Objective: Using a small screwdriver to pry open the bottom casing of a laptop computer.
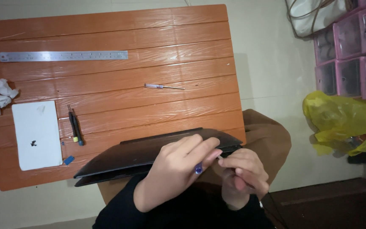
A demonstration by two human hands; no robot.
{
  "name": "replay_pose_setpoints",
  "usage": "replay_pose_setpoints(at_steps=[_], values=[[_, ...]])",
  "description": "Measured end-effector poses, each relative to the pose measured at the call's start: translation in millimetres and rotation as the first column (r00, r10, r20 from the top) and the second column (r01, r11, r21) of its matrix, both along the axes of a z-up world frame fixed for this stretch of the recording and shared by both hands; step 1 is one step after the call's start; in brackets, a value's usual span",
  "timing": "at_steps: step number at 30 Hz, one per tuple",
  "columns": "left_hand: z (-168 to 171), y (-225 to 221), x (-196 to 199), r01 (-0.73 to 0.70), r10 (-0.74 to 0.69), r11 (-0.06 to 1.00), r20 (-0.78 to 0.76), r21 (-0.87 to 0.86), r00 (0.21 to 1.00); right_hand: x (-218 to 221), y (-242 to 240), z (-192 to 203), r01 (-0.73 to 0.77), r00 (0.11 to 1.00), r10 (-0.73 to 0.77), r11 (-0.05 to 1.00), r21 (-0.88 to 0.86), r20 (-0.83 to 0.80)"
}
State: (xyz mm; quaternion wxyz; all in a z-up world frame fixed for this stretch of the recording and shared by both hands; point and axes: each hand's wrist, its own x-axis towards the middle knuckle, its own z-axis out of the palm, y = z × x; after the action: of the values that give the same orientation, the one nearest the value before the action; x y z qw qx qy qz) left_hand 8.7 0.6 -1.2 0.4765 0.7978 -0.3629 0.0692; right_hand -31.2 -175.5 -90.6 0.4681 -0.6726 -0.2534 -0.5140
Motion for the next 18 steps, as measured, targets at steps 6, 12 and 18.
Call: replay_pose_setpoints(at_steps=[6,12,18], values=[[-0.2,0.1,-5.6,-0.006,0.006,1.000,0.015,0.004,1.000,-4.3,2.1,-12.6,0.064,0.997,-0.068,0.995,0.081,0.047],[1.7,6.8,-11.2,-0.033,0.032,0.998,-0.025,-0.054,0.999,-3.4,0.9,-19.4,0.060,0.992,-0.070,0.993,0.099,0.104],[-6.3,34.3,-19.1,-0.093,0.092,0.990,-0.012,-0.105,0.996,-4.8,2.2,-15.2,0.131,0.990,-0.134,0.989,0.068,0.037]])
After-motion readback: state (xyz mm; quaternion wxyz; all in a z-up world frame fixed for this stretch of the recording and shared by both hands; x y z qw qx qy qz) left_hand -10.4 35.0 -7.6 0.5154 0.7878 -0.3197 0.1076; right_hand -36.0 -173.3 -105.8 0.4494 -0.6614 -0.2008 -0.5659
